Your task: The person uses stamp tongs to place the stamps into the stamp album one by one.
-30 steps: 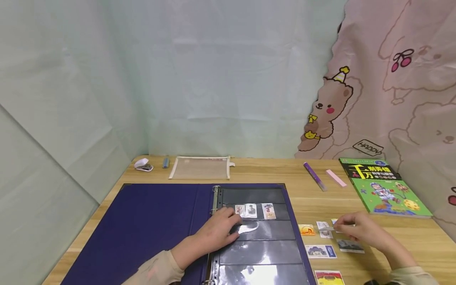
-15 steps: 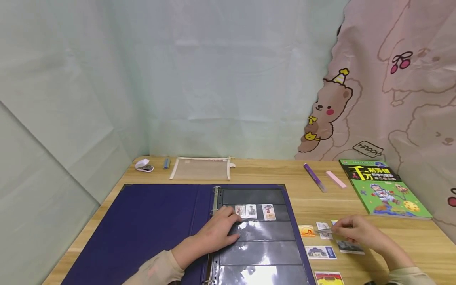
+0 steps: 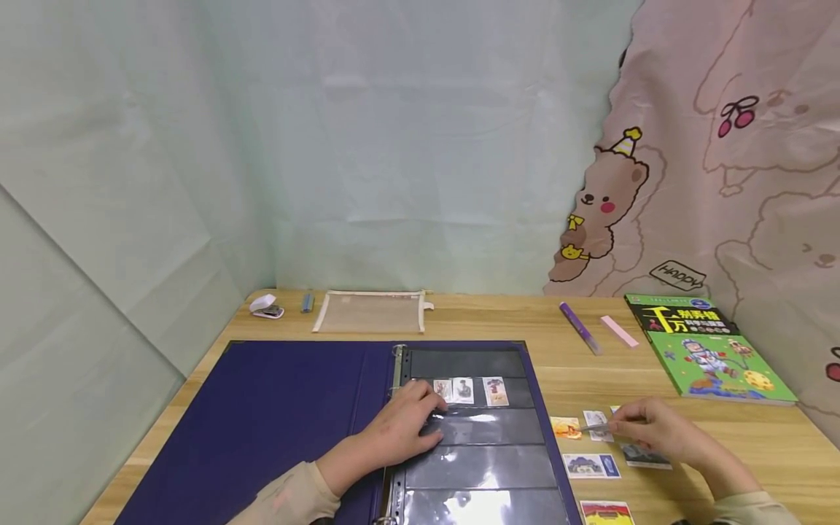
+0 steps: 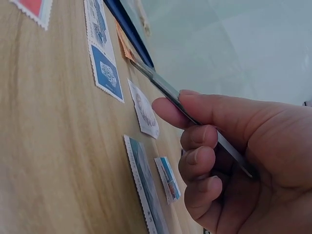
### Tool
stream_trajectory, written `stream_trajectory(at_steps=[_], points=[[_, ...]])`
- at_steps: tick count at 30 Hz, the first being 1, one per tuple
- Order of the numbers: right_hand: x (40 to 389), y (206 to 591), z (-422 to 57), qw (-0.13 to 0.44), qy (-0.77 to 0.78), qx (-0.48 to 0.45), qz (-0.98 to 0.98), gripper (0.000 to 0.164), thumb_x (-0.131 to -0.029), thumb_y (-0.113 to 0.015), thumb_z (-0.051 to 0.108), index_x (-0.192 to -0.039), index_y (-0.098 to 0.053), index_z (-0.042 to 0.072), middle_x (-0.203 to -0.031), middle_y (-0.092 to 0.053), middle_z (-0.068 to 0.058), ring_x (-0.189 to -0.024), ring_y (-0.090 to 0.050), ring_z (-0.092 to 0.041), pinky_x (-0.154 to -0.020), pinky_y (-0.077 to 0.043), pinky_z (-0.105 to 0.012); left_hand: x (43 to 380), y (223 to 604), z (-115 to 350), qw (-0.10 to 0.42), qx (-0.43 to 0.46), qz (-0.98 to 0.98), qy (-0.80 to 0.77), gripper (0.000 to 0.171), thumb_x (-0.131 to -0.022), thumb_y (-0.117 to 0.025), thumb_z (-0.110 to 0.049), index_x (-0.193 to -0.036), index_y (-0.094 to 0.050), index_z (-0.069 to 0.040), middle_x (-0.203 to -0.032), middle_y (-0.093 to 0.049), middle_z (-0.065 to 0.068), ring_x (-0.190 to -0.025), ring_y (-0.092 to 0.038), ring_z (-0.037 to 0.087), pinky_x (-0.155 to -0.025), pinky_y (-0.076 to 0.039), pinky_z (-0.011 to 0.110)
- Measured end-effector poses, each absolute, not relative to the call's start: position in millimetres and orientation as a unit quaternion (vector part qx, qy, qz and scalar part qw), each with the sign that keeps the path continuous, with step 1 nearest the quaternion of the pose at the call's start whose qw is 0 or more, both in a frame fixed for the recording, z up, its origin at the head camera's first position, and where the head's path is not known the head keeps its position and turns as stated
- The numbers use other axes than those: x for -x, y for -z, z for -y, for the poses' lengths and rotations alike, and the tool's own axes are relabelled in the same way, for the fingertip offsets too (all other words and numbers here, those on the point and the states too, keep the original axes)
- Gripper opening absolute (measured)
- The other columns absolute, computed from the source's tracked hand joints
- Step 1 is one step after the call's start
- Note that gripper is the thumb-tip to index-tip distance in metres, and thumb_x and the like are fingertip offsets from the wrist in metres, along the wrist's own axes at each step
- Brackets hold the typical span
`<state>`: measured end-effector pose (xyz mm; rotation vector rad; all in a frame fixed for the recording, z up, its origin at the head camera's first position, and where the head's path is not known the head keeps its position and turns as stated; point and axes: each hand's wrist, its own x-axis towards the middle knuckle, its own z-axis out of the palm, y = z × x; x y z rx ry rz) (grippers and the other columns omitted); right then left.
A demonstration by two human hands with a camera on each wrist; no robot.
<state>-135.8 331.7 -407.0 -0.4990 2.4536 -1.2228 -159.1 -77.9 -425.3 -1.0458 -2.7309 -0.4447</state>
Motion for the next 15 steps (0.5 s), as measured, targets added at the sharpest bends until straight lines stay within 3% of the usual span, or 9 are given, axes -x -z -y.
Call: stream_trajectory(at_steps=[15], points=[[133.4,399.9,-336.9,0.156,0.414,0.205,-0.873,0.021,-0.091,-0.049,0.017,-0.092,-0.064,0.002,-0.076,-0.059,0.010,-0.058,-0.043,0.005,-0.046,-0.040,-0.021,159.6,427.0,78.5,0.107,0.358,0.914,0.158,0.032,-0.073,-0.069,-0.032,-0.100,-0.059,-0.019,-0.095,-0.053,-0.007,-0.093,-0.048,0.011,-0.087,-0.040,0.030]])
